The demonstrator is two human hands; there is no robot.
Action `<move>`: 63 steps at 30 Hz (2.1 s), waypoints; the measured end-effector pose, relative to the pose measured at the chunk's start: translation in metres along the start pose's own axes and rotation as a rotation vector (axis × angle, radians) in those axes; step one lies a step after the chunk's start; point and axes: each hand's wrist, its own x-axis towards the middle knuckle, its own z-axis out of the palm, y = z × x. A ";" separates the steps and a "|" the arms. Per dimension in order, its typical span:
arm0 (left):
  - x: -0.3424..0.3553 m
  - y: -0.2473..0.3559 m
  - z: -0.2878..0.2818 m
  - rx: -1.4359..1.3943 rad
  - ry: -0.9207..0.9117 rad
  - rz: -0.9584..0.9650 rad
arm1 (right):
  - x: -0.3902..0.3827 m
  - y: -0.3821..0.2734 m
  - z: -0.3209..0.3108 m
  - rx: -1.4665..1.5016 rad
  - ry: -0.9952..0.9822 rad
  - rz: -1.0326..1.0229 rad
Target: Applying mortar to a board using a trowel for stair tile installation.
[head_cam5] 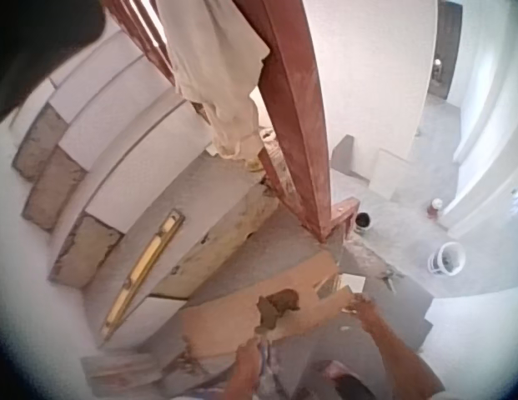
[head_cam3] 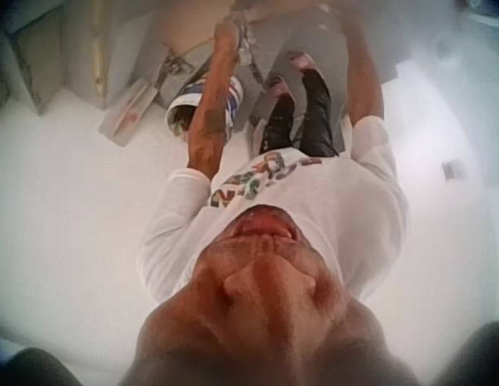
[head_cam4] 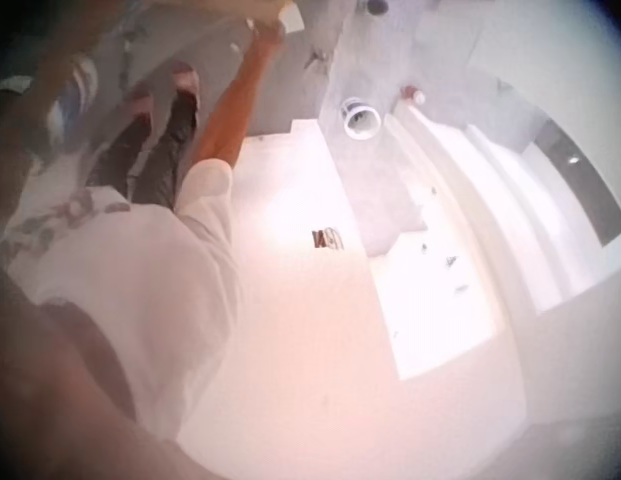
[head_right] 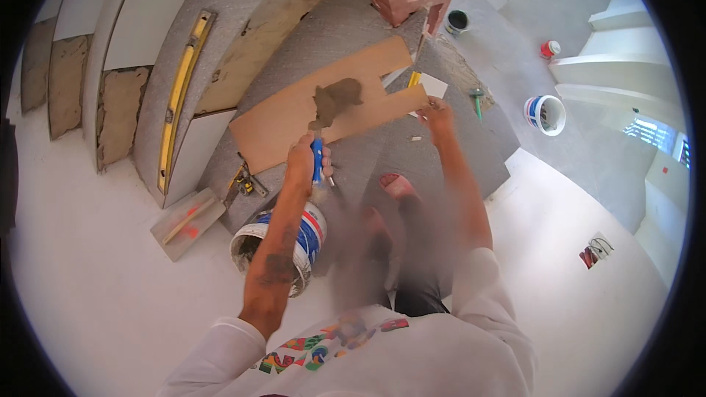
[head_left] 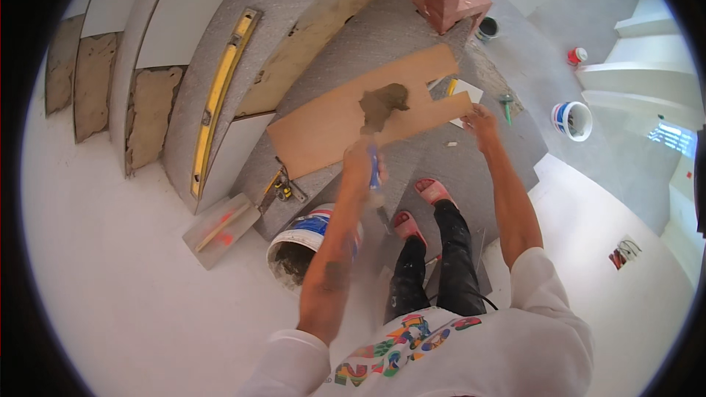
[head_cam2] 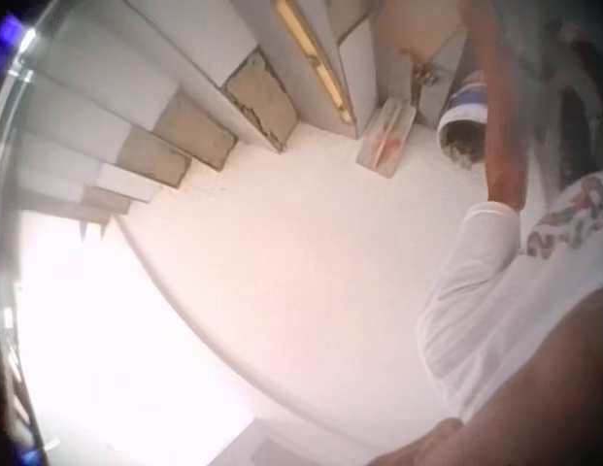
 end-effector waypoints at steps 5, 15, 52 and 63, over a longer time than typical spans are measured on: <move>0.081 -0.060 0.044 -0.787 0.258 0.042 | 0.000 0.001 0.034 0.011 -0.017 -0.061; 0.057 -0.004 -0.013 0.696 -0.074 0.272 | -0.003 -0.006 -0.007 -0.159 -0.085 0.037; -0.011 0.043 -0.001 1.252 -0.235 0.225 | -0.095 0.067 -0.026 -0.393 -0.358 0.160; 0.006 -0.036 0.007 -0.467 -0.308 -0.301 | -0.296 0.166 -0.072 -0.866 -0.799 0.083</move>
